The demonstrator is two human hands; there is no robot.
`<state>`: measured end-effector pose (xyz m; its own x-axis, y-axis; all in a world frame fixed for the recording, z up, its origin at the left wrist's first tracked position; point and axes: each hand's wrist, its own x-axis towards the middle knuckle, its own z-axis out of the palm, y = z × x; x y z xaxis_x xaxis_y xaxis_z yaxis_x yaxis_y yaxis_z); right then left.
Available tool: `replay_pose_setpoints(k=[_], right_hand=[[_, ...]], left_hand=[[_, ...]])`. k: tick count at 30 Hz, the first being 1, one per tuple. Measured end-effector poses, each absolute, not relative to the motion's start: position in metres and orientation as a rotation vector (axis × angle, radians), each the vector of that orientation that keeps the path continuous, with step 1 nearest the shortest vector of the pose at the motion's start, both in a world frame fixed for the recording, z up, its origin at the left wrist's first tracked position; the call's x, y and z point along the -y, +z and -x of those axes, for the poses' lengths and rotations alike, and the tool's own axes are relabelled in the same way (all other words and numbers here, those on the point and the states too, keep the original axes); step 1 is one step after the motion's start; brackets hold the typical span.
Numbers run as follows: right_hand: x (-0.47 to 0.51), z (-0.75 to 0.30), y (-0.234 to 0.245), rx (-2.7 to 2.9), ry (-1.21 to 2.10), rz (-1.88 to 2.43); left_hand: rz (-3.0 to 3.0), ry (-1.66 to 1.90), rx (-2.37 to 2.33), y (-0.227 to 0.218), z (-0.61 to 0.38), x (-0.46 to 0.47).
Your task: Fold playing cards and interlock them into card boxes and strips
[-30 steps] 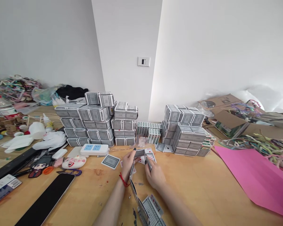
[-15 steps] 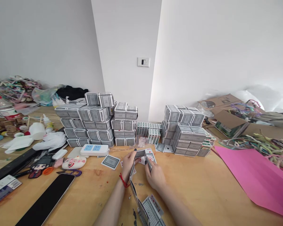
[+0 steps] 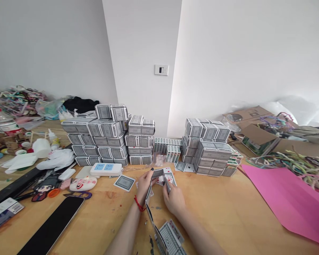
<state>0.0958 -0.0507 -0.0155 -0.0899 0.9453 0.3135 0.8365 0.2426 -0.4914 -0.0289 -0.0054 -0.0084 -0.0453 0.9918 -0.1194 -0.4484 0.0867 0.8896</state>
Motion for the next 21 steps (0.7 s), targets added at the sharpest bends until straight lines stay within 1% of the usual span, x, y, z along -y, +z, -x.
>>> replay_pose_setpoints(k=[21], right_hand=[[0.0545,-0.0917,-0.0115,1.828,0.335,1.699]], left_hand=[[-0.781,1.361,-0.898,-0.0090,0.0267,0.0075]])
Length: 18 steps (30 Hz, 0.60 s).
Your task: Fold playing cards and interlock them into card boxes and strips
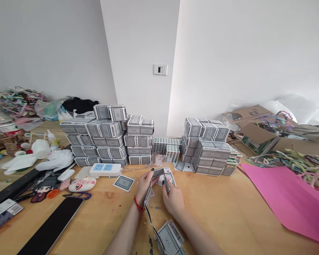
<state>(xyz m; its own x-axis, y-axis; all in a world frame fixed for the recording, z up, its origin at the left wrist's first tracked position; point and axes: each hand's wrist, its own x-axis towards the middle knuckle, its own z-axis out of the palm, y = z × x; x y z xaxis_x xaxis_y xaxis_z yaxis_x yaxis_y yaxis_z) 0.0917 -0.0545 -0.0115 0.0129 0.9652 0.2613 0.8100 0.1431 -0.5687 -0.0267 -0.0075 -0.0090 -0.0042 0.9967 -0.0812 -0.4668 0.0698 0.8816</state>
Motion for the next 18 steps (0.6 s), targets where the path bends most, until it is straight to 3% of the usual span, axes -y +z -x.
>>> replay_pose_setpoints(k=[18], right_hand=[[0.052,-0.094,-0.026,1.767,0.241,1.610]], left_hand=[[-0.827,1.372,-0.905,-0.008,0.028,0.010]])
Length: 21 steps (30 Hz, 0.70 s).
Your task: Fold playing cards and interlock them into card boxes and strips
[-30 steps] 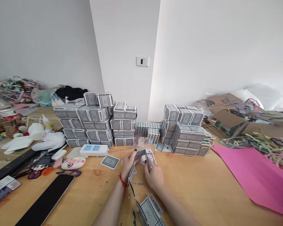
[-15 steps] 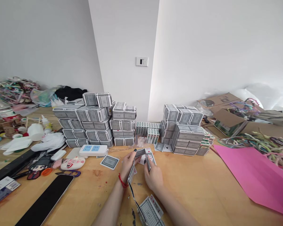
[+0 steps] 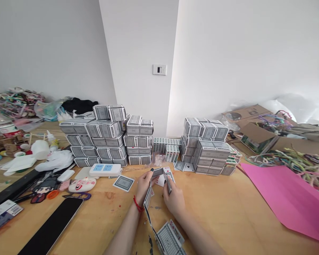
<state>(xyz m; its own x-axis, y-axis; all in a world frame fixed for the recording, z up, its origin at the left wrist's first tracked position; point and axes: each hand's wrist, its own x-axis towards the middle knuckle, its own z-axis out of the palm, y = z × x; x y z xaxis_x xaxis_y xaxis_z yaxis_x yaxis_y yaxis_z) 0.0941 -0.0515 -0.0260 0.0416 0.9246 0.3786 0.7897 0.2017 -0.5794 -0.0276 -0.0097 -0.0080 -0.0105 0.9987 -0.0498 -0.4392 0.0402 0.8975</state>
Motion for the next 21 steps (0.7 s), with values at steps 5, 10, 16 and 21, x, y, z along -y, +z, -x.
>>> replay_pose_setpoints(k=[5,10,16,21], right_hand=[[0.0500,-0.0928,-0.0289,1.761,0.185,1.526],[0.0482,-0.0941,-0.0314,1.803,0.146,1.518],[0.0504,-0.0944,-0.0301,1.850,0.107,1.523],[0.0509,-0.0943,-0.0305,1.864,0.098,1.523]], left_hand=[[-0.856,1.374,-0.939,-0.0042,0.0277,0.0117],[-0.854,1.371,-0.924,-0.0029,0.0277,0.0115],[-0.827,1.388,-0.904,-0.0064,0.0273,0.0101],[-0.839,1.384,-0.942,-0.0051,0.0275,0.0104]])
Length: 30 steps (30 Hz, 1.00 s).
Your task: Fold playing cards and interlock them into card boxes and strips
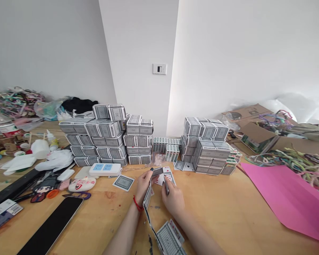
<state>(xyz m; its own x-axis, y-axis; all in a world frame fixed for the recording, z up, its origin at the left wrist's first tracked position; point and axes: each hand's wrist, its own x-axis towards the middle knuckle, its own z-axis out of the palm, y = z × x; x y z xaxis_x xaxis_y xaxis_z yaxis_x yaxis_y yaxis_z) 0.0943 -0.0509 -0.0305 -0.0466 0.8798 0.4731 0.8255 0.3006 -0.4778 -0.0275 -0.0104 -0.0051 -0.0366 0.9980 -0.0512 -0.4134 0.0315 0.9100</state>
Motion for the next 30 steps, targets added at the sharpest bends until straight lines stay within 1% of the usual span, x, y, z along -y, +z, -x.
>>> replay_pose_setpoints(k=[13,21,27,30], right_hand=[[0.048,-0.096,-0.028,1.664,0.264,1.505],[0.046,-0.103,-0.023,1.561,0.299,1.388],[0.044,-0.106,-0.022,1.552,0.489,1.310],[0.040,-0.108,-0.024,1.437,0.688,1.330]], left_hand=[[-0.818,1.424,-0.856,-0.013,0.028,0.008],[-0.819,1.424,-0.853,-0.010,0.028,0.008],[-0.923,1.427,-0.967,-0.006,0.031,0.011],[-1.041,1.383,-1.066,-0.003,0.037,0.012]])
